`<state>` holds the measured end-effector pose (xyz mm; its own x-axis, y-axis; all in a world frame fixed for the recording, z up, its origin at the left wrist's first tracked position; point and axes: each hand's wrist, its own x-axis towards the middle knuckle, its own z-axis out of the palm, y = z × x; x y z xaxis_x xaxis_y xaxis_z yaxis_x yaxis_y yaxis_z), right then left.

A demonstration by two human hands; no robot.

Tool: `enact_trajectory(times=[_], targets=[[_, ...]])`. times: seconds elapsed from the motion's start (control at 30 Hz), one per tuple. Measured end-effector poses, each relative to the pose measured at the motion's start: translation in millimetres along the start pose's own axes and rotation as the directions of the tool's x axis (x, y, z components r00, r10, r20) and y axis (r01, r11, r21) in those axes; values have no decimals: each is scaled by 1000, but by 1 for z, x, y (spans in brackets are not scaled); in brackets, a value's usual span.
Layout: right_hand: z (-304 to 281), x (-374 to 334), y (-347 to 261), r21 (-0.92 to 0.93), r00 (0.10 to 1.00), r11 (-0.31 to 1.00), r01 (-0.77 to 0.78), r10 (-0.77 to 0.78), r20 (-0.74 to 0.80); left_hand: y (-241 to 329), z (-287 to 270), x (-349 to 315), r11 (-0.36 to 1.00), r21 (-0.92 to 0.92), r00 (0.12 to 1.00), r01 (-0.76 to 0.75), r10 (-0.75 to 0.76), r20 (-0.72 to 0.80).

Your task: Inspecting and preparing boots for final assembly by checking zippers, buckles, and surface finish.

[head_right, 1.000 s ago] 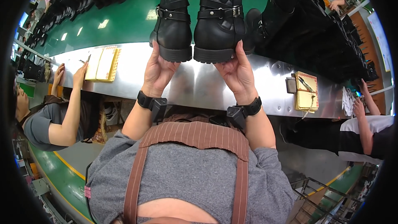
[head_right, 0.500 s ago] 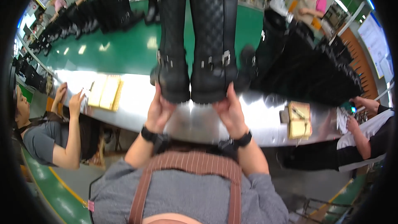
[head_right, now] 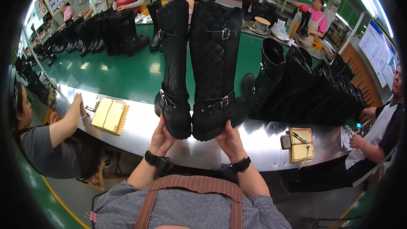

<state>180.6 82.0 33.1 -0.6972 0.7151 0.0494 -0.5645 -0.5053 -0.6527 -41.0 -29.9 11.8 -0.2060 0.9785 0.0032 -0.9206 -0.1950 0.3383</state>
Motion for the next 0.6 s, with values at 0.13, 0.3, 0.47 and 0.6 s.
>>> enact_trajectory(times=[0.13,0.3,0.47,0.6], targets=[[-25,11,11,50,1000,999,12,-13,26,1,5,1,988,148,999,-36,30,41],[-10,18,16,-635,981,772,19,-136,-136,-12,7,7,766,637,996,-87,51,75],[6,28,-34,-900,900,81,429,-124,418,-2,25,7,733,627,962,-262,145,232],[14,49,-60,-850,860,523,62,404,311,-1,9,13,956,-138,945,260,-222,241]])
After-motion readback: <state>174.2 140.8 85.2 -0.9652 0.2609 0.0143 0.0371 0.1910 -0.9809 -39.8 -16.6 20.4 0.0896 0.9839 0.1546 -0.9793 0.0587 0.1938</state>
